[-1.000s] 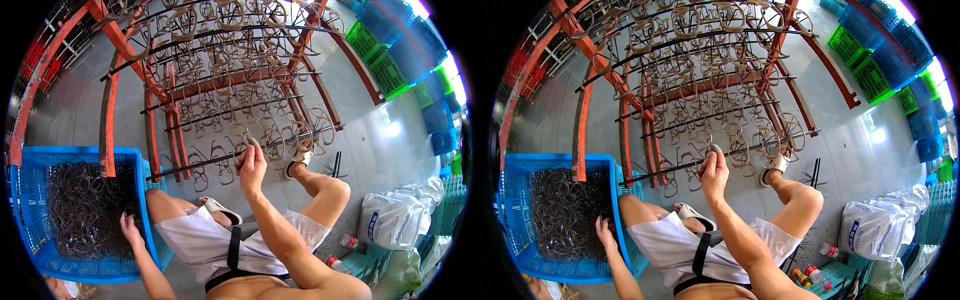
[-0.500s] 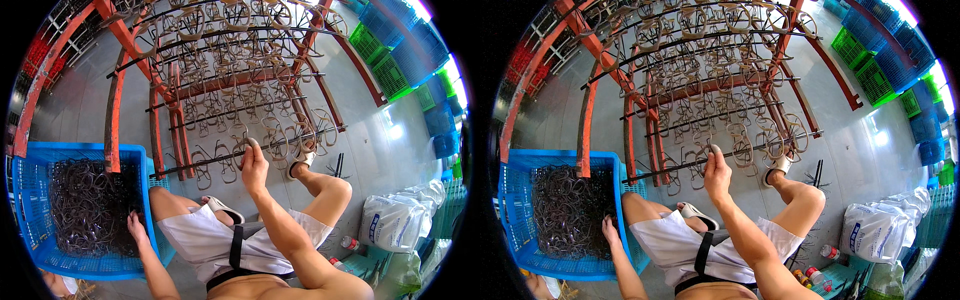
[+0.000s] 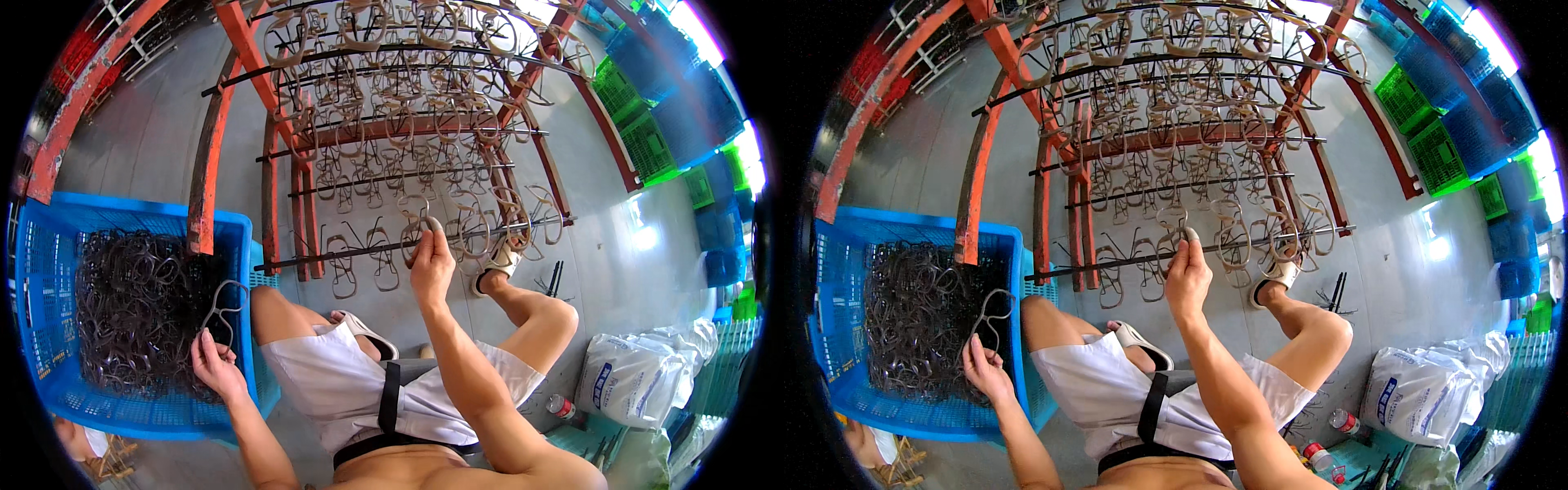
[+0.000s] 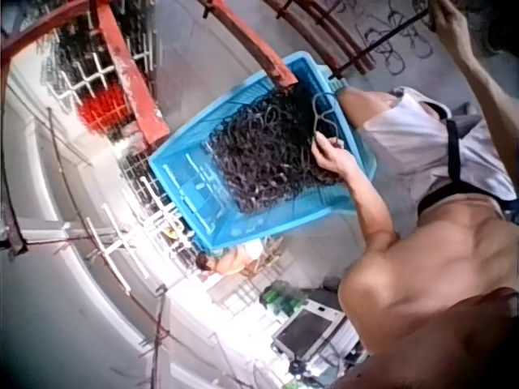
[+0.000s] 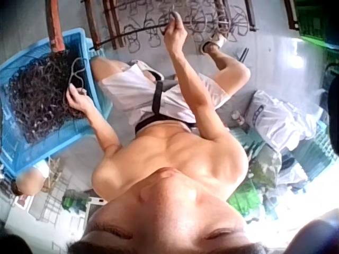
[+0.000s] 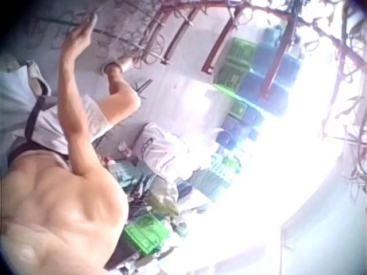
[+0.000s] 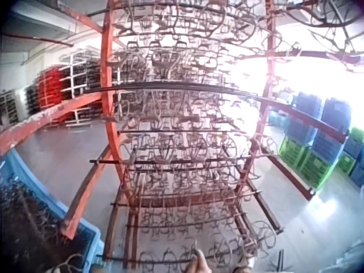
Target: The person repeatedly picks metal hanger hooks from a blue basket and attaches them to horizontal rods on a multi-tiered rack. The person works one at a time, moving along the rack and occasionally adjusting the rods. The task continues throughout the clip with no visible completion state.
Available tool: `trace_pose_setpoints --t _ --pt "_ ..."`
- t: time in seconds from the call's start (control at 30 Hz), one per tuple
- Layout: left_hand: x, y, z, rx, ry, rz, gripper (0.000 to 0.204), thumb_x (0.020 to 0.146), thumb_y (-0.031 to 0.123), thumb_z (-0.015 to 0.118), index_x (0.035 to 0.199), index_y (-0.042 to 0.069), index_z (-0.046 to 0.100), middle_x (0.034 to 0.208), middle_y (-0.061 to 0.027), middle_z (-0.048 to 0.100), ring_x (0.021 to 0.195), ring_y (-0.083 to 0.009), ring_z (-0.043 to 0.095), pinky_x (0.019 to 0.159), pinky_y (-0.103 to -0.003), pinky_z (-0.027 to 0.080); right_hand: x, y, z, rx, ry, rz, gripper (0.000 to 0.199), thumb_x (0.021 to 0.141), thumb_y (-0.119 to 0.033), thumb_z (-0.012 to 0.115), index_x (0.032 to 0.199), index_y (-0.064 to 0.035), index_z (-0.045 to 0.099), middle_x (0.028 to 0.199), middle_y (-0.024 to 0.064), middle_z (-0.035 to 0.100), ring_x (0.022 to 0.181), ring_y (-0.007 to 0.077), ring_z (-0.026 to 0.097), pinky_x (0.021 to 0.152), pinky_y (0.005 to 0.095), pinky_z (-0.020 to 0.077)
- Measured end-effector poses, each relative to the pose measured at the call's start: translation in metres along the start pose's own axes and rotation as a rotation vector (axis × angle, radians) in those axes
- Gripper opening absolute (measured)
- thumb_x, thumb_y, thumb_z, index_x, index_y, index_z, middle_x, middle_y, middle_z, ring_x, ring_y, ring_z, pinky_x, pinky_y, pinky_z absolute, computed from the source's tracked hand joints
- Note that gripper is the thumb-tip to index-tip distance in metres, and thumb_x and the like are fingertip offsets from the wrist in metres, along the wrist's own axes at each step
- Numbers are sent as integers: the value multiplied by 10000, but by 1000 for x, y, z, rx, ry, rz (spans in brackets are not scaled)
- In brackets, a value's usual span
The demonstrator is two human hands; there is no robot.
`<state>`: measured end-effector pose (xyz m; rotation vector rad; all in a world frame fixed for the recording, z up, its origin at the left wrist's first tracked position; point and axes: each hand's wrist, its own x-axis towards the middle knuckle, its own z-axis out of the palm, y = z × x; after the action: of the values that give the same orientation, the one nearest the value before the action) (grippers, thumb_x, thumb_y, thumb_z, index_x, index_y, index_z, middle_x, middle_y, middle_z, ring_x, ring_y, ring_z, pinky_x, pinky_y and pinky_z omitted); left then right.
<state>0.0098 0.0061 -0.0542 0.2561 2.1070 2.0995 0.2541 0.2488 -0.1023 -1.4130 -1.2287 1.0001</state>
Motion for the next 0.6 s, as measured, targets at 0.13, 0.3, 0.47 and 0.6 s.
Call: trace_pose_setpoints --t 0.13,0.3,0.47,0.6 --pt "0 5 8 -29 -39 -15 182 891 205 592 959 37 612 572 39 440 498 -39 368 444 -186 290 1 0 -1 23 -3 31 252 955 -200 469 1083 -11 575 571 24 524 471 101 481 449 266 407" --pt "-15 16 6 53 -209 -47 162 890 171 569 945 22 604 551 32 472 464 -31 373 415 -177 302 9 -7 -24 265 -198 254 289 939 -221 500 1129 -4 515 734 48 527 558 124 512 498 257 462" --pt "-35 29 5 37 -746 -210 100 808 76 611 801 -23 615 518 -12 518 410 -57 452 368 -190 322 -46 -63 -41 -515 -262 -611 473 780 -174 671 1194 -23 498 1211 194 412 1124 384 382 941 449 334" --pt "-40 27 26 -137 -1019 -358 124 827 106 634 839 -17 622 586 -29 560 443 -65 481 412 -191 358 -80 -76 -31 141 -1284 -485 270 888 -222 590 1105 -63 571 836 161 598 774 277 603 857 406 435"
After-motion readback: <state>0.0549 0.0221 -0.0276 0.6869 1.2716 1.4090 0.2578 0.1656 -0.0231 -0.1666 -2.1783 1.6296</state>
